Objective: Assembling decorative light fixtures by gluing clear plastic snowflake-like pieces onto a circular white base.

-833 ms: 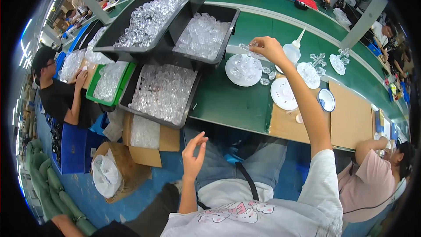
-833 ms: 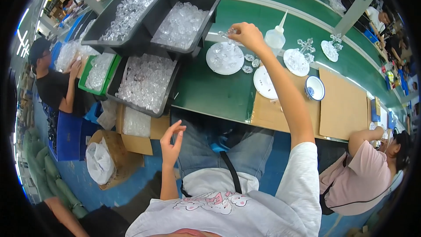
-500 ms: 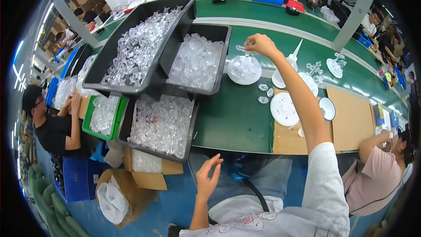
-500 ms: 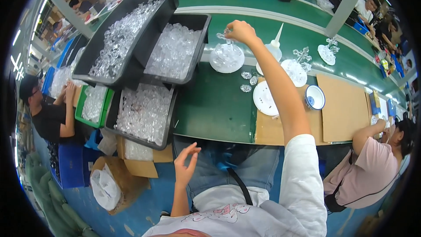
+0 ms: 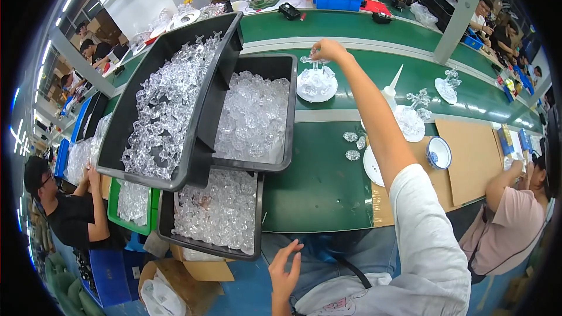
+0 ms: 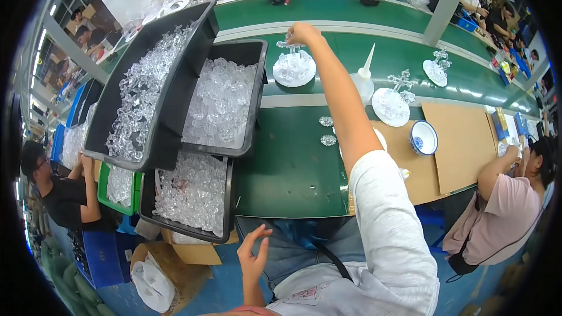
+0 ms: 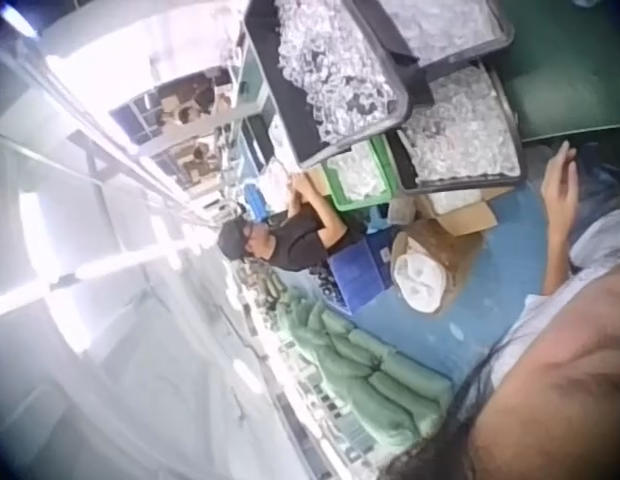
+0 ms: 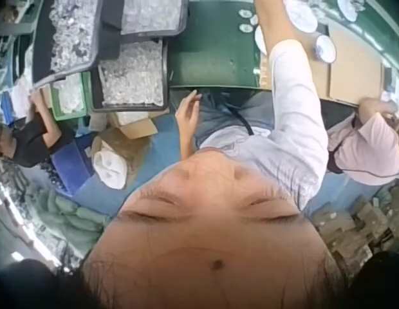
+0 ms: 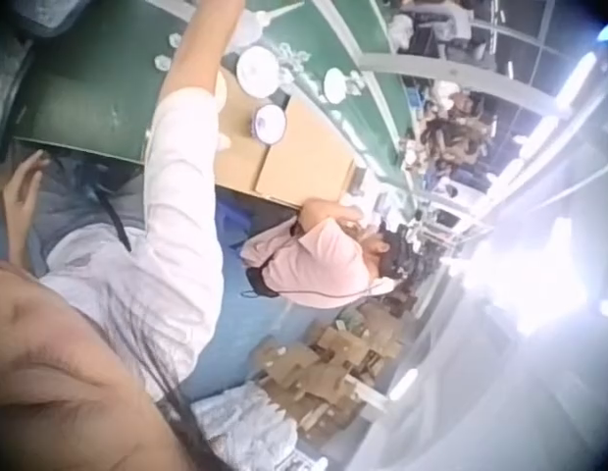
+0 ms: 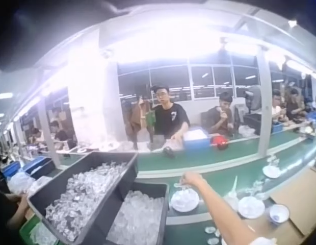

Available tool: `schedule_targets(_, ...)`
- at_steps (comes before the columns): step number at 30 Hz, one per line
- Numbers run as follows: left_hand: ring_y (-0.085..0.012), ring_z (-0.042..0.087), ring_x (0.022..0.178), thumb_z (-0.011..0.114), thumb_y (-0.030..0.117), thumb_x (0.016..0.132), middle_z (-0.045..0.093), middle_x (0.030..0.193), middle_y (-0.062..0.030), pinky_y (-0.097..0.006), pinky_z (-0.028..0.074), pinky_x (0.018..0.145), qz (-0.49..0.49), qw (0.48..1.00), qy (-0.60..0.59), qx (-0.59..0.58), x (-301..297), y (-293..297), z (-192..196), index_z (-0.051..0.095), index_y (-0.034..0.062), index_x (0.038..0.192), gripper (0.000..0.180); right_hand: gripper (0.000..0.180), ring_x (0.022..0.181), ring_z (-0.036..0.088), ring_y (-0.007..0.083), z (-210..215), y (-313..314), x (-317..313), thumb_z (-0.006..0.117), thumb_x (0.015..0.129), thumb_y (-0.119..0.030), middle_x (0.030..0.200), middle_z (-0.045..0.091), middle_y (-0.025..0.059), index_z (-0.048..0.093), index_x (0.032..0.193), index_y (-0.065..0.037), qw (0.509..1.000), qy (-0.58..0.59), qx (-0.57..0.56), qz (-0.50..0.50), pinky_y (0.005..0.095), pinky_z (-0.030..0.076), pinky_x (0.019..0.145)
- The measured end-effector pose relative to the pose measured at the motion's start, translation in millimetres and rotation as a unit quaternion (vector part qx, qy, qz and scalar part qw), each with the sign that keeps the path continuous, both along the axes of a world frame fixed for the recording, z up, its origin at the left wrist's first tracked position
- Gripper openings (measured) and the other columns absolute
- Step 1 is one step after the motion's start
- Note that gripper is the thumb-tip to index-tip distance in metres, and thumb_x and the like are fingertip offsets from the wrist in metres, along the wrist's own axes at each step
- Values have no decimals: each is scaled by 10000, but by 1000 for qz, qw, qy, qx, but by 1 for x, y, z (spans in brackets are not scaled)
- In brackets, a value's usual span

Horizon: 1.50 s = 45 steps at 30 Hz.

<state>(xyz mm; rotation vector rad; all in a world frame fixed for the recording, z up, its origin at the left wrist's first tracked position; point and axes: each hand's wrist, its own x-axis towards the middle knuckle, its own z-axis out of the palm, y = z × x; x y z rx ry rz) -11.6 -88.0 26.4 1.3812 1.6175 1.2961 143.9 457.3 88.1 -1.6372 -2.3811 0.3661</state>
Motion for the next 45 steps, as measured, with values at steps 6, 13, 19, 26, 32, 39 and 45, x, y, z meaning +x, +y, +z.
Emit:
schedule_targets(6, -188, 647, 887, 593, -38, 804, 686, 955, -134, -296, 469, 846, 17, 1000, -21, -10, 0, 8, -5, 618, -3, 1131, 329, 334, 859, 668, 221, -19, 20, 4, 758, 655, -302, 918, 701, 72, 725, 963, -176, 999, 35, -12, 17, 337, 511, 800)
schedule_targets(13, -191, 646, 894, 595, -29, 812, 685, 956, -135, -297, 466, 850, 14, 999, -39, -11, 11, 19, -5, 618, -6, 1128, 318, 368, 940, 650, 233, -24, 22, 23, 740, 651, -257, 983, 686, 99, 707, 1009, -180, 995, 87, -55, 2, 347, 501, 835)
schedule_targets(19, -213, 652, 898, 596, -19, 824, 685, 957, -134, -303, 477, 837, 17, 1000, -21, 1, 4, 15, -6, 614, 4, 1134, 312, 300, 905, 631, 252, -5, -24, -19, 691, 715, -213, 952, 661, 87, 653, 1001, -131, 912, 327, 208, -131, 378, 479, 831)
schedule_targets(26, -241, 634, 940, 602, 38, 844, 665, 1015, -125, -326, 482, 839, -11, 999, -31, 26, 7, 6, 1, 605, 16, 1149, 306, 85, 634, 405, 92, 91, -309, -41, 527, 915, -176, 740, 428, -23, 500, 970, -117, 515, 841, -110, 120, 228, 351, 543)
schedule_targets(32, -255, 637, 835, 593, 35, 846, 658, 927, -114, -333, 503, 753, 115, 992, -31, 29, -5, -47, -20, 615, 71, 1162, 318, 127, 629, 458, 199, 96, -497, -85, 705, 695, -156, 823, 530, 102, 640, 740, -56, 203, 526, -750, 346, 308, 343, 555)
schedule_targets(39, -189, 643, 846, 580, 31, 861, 674, 941, -95, -301, 493, 786, 327, 944, -16, -53, -44, -144, -46, 612, 64, 1170, 312, 230, 699, 538, 230, 107, -529, -128, 649, 797, -206, 807, 591, 117, 654, 880, 8, 19, 420, -796, 436, 295, 403, 625)
schedule_targets(45, -163, 641, 848, 565, 29, 868, 676, 946, -104, -290, 490, 778, 500, 863, 21, -62, -122, -211, -85, 615, 54, 1152, 290, 175, 647, 499, 174, 94, -565, -154, 615, 836, -180, 746, 564, 74, 651, 870, -12, 129, 354, -852, 363, 280, 368, 560)
